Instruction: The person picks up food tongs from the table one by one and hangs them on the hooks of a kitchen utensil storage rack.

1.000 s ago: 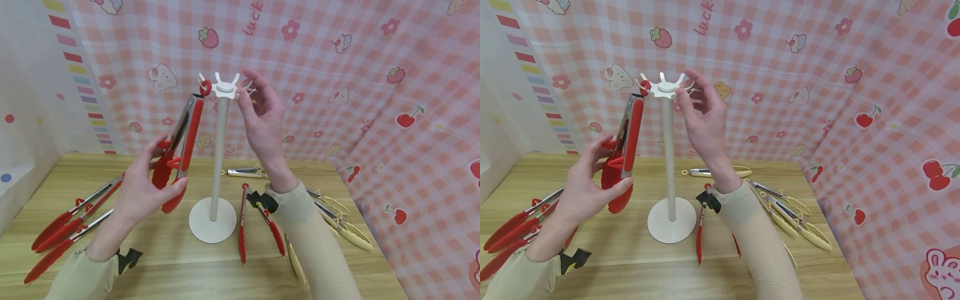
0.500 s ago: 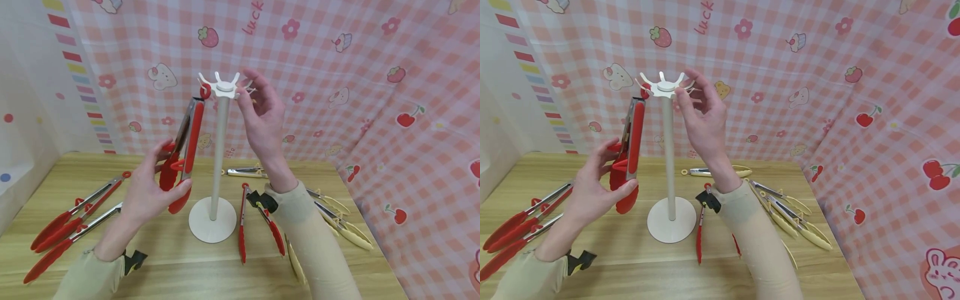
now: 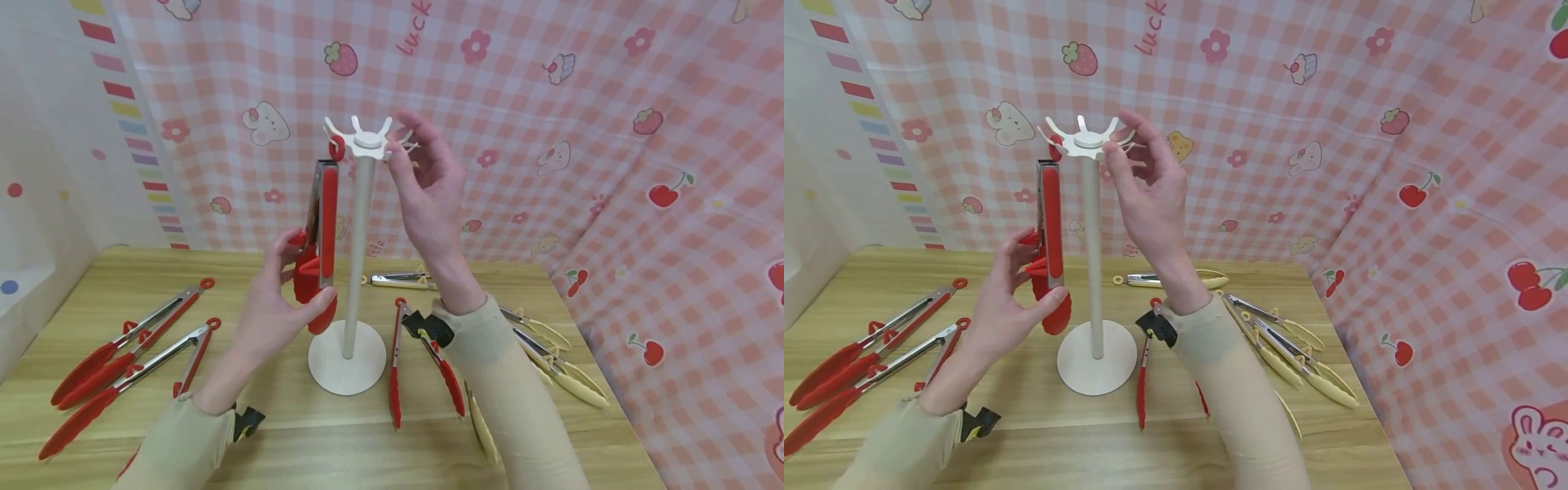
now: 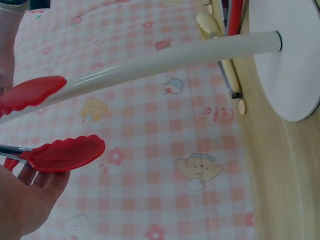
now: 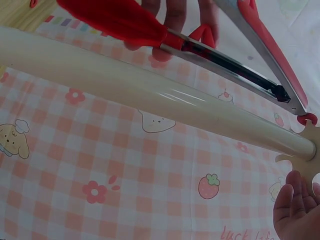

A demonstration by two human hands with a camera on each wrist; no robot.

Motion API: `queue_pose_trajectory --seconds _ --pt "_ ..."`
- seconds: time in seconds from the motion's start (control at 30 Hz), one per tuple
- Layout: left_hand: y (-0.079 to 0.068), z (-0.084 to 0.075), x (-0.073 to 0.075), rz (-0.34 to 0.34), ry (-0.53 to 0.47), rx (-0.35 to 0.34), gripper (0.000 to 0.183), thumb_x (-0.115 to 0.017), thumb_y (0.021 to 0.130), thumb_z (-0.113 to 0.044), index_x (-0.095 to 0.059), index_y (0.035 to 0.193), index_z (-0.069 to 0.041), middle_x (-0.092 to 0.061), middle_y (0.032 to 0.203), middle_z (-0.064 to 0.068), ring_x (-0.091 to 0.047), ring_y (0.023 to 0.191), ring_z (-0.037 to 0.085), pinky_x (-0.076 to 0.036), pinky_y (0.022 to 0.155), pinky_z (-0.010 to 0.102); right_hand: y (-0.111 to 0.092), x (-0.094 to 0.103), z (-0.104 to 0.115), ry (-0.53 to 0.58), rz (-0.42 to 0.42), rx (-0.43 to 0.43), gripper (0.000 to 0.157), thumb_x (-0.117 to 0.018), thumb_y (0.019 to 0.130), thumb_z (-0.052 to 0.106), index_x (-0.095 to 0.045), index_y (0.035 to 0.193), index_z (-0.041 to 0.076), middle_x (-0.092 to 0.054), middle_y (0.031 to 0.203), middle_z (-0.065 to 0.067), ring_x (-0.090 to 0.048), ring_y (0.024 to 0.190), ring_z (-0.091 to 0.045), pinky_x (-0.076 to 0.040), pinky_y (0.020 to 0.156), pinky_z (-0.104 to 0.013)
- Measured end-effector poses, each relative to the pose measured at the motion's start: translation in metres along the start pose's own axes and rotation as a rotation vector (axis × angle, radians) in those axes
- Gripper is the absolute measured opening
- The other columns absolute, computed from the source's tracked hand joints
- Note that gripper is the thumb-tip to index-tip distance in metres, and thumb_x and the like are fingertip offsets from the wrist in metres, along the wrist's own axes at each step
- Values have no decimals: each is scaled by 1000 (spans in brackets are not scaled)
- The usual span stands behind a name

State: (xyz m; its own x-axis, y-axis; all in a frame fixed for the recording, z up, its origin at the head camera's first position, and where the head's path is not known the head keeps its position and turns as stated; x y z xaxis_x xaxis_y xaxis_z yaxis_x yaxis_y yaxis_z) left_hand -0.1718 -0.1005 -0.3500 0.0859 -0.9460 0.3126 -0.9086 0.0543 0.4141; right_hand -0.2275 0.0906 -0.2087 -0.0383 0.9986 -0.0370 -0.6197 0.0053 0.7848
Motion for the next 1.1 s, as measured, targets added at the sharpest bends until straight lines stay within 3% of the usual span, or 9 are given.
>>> queue_pose_trajectory --seconds 0.43,0.77,1.1 --pt "3 9 -16 -32 -54 -8 76 -78 92 -11 -37 156 -9 -57 145 15 -55 137 32 -45 118 61 -1 2 0 -4 -5 -8 38 -61 99 -7 -55 135 -17 -63 102 12 -60 85 -10 -55 79 -19" --pt "6 10 -24 -31 -103 -31 76 -78 91 -12 -38 156 -9 -55 149 12 -53 139 30 -46 117 59 -1 1 -1 9 -8 -3 38 -61 99 -7 -55 135 -17 -63 102 12 -62 87 -5 -57 82 -19" --pt "7 11 -29 -12 -100 1 78 -77 92 -14 -35 157 -10 -53 152 14 -52 141 32 -46 117 60 0 0 -1 0 -10 -3 37 -61 99 -7 -55 135 -17 -63 102 13 -61 86 -4 -57 81 -19"
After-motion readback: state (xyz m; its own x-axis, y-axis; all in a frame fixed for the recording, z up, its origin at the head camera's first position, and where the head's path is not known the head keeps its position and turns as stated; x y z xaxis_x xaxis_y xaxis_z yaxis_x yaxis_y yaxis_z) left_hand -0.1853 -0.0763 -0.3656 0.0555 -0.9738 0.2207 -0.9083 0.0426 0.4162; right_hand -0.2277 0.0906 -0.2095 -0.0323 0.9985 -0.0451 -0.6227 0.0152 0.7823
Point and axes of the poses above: each hand's wrist, its own y-axis towards the middle knuckle, its own x-axis out of the back of the hand, z = x × y, the point moved 3 cm from there along y, towards the middle knuckle
